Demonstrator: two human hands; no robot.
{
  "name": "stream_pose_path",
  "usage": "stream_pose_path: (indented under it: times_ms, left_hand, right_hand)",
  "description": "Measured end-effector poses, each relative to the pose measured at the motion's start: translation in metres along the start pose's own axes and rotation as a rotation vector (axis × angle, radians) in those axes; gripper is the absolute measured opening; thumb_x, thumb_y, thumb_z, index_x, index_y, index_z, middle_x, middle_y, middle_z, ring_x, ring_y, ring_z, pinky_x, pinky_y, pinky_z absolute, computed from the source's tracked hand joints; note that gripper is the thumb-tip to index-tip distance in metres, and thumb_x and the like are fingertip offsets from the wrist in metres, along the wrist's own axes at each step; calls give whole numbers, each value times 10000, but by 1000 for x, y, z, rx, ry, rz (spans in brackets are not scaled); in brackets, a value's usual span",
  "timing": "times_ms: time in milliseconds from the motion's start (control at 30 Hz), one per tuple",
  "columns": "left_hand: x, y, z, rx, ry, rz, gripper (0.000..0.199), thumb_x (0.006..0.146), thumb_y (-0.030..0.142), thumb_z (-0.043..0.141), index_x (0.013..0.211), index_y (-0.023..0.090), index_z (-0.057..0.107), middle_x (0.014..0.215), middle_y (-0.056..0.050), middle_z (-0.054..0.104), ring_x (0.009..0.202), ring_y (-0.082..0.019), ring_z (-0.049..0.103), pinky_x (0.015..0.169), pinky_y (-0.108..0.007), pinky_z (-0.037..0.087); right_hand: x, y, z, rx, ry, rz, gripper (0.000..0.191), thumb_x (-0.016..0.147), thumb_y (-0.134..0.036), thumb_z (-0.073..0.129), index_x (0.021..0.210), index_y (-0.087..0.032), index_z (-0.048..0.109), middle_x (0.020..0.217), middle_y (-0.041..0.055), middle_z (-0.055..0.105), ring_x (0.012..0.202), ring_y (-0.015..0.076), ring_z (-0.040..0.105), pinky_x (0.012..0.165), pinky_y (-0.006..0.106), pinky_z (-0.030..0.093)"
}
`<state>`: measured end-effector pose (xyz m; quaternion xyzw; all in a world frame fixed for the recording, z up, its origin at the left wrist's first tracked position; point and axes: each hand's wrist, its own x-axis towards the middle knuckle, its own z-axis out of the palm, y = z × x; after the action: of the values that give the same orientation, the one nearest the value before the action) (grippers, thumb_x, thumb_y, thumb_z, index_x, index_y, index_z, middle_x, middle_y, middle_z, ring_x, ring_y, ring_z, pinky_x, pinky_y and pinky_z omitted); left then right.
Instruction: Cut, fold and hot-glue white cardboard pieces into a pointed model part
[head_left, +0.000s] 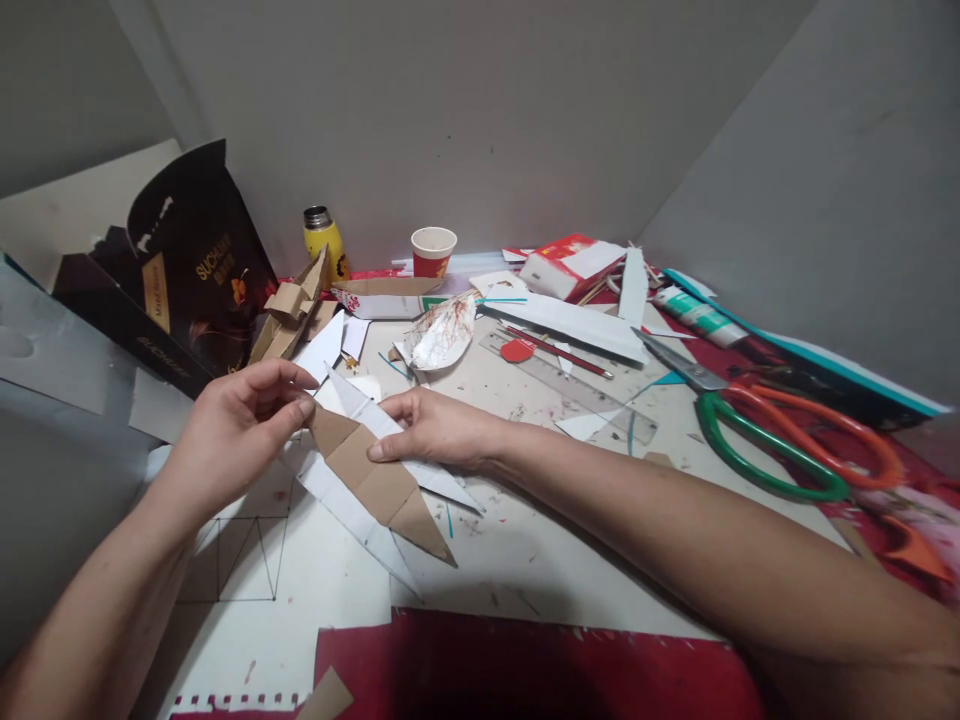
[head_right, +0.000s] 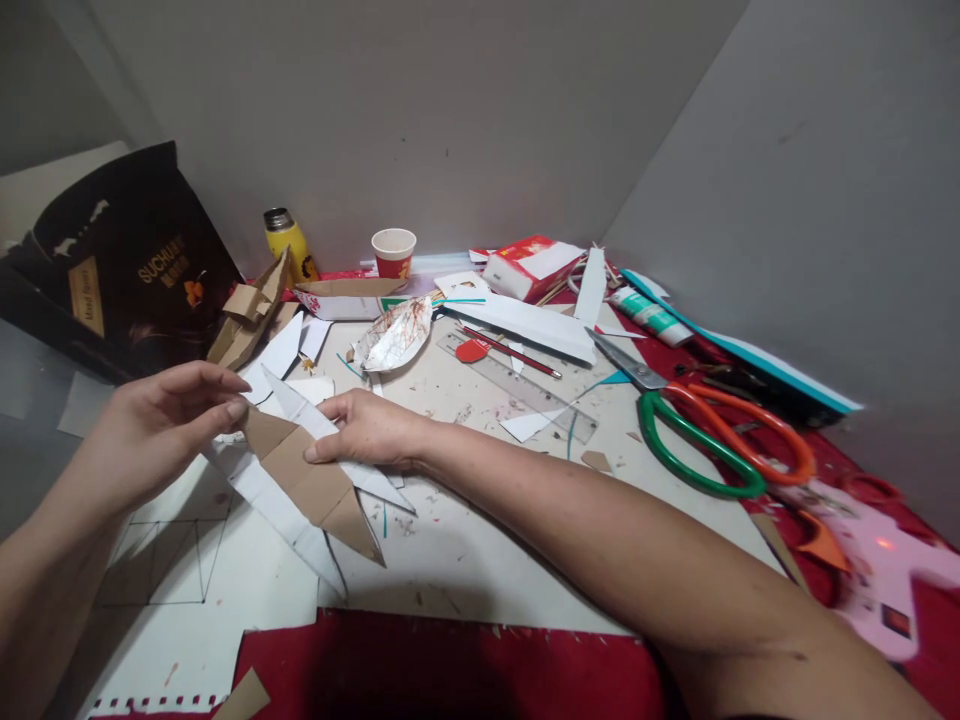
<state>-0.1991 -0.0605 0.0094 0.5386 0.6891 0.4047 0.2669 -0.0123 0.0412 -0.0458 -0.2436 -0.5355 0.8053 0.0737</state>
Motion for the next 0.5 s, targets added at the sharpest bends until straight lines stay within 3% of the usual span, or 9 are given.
stream_pose_path:
  times_ms: [133, 233, 300, 400, 500]
  left_hand:
    - [6, -4, 0, -156, 24, -65, 360, 744, 351, 737, 1051, 187, 644, 832, -22, 689, 783, -163, 627, 747, -276, 487]
    - [14, -11, -2, -379, 187, -96, 509, 757, 392, 719, 1207, 210, 565, 1056, -74, 700, 923, -194, 663, 847, -334, 508]
    - [16, -15, -3, -533, 258, -169, 507, 782, 441, 678, 1219, 222, 544, 1118, -86, 684, 923, -186, 674, 828, -321, 525]
    - [14, -15, 3, -704, 131, -314, 451, 829, 493, 604, 1184, 218, 565, 1072, -76, 701, 871, -169, 679, 761, -284, 545]
    - [6, -10, 23, -752, -52, -372, 438, 850, 439, 602, 1223, 212, 577, 1043, -68, 721, 876, -176, 682, 741, -264, 544]
  right_hand:
    - [1, -1, -3, 74, 0, 10, 233, 601, -100, 753, 829, -134, 718, 716, 1, 716, 624, 127, 643, 651, 268, 536]
    - [3, -2, -6, 154, 31, -8, 286, 557, -127, 796, 834, -126, 725, 746, 28, 730, 647, 147, 661, 684, 297, 550]
    - [6, -3, -8, 203, 57, -39, 324, 550, -149, 811, 862, -125, 725, 792, 47, 738, 686, 163, 675, 724, 321, 554]
    - [9, -2, -9, 243, 110, -89, 327, 568, -180, 802, 880, -136, 715, 815, 49, 740, 705, 163, 679, 759, 330, 549]
    - [10, -1, -8, 253, 143, -119, 296, 577, -184, 784, 860, -142, 707, 772, 32, 731, 672, 149, 670, 754, 323, 540]
